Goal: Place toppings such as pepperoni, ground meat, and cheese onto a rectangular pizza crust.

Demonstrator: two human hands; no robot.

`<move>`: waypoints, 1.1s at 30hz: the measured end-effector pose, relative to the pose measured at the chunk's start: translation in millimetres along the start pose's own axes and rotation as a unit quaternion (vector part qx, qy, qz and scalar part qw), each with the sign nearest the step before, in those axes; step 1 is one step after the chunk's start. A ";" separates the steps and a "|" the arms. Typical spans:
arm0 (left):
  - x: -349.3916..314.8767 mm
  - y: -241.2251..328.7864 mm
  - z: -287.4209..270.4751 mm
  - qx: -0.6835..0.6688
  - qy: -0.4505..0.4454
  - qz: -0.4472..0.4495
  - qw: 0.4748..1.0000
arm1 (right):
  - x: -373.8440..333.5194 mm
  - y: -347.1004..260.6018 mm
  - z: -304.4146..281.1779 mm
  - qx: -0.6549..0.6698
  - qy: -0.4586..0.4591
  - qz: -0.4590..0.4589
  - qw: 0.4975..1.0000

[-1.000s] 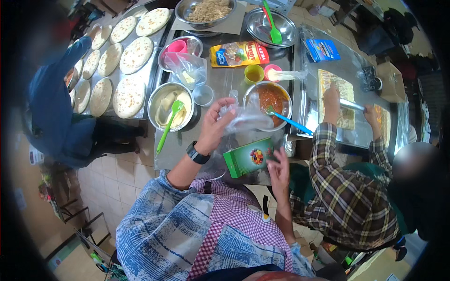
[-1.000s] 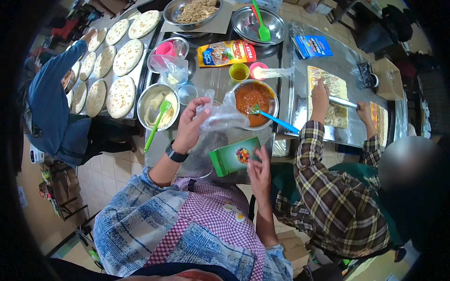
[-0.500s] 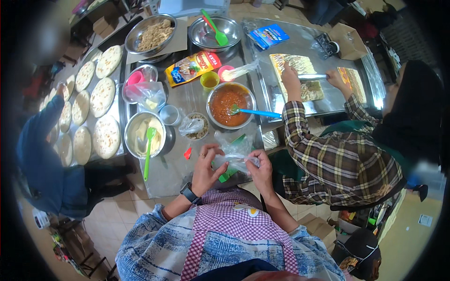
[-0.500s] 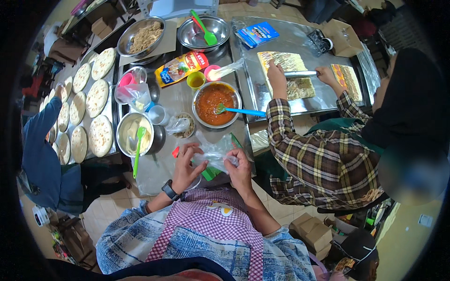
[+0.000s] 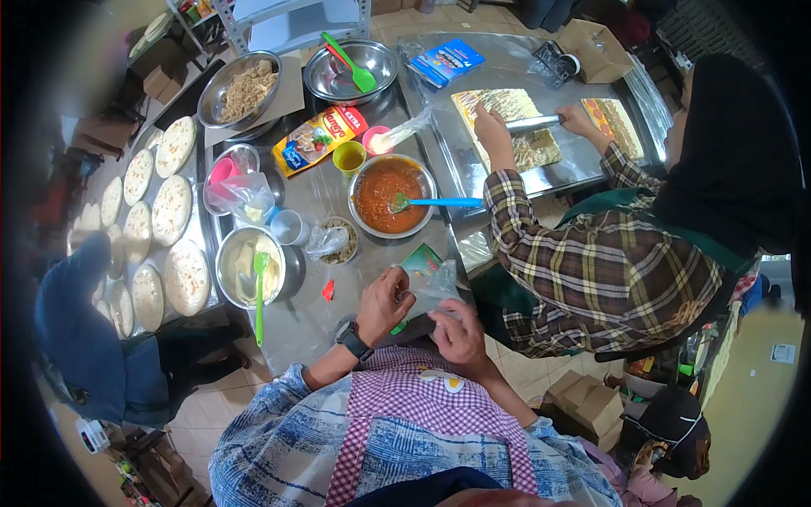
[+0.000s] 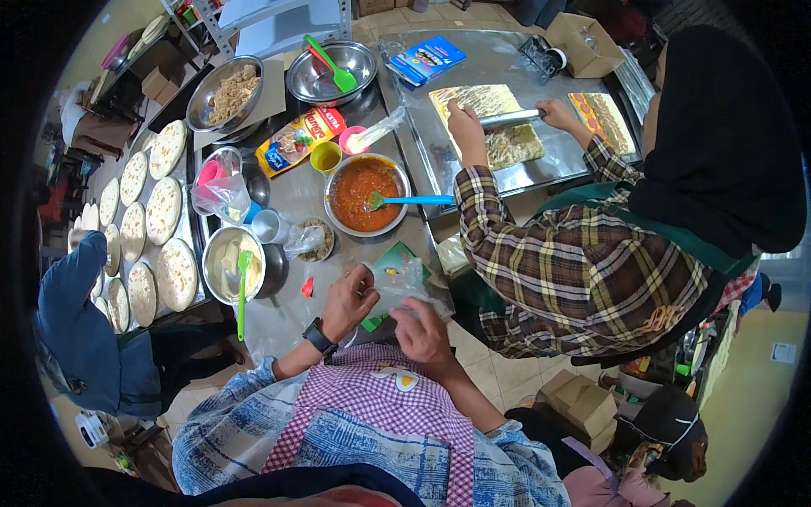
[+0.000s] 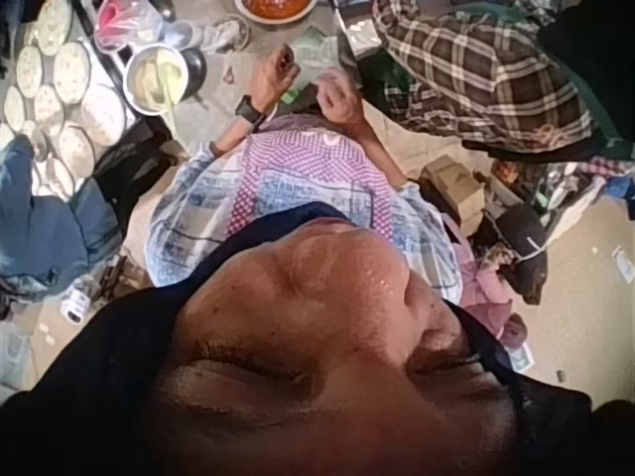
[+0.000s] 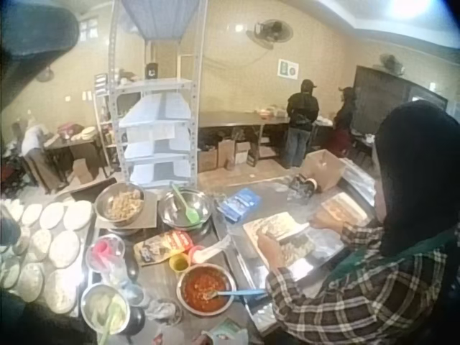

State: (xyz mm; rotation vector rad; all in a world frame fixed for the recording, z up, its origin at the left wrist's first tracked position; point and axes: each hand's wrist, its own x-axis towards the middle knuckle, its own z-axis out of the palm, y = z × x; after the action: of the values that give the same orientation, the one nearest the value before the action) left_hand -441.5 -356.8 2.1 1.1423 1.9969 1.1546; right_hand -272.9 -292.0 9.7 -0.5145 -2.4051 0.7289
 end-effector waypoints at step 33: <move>-39.2 5.5 38.4 0.149 -0.107 0.188 0.965 | -24.4 25.2 39.6 0.766 -0.011 0.421 0.486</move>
State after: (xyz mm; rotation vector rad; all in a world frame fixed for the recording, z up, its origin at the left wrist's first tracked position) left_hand -390.4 -374.2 -9.2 1.7801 1.8759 0.8682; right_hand -273.9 -299.6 -42.6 -0.7173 -0.4313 2.6918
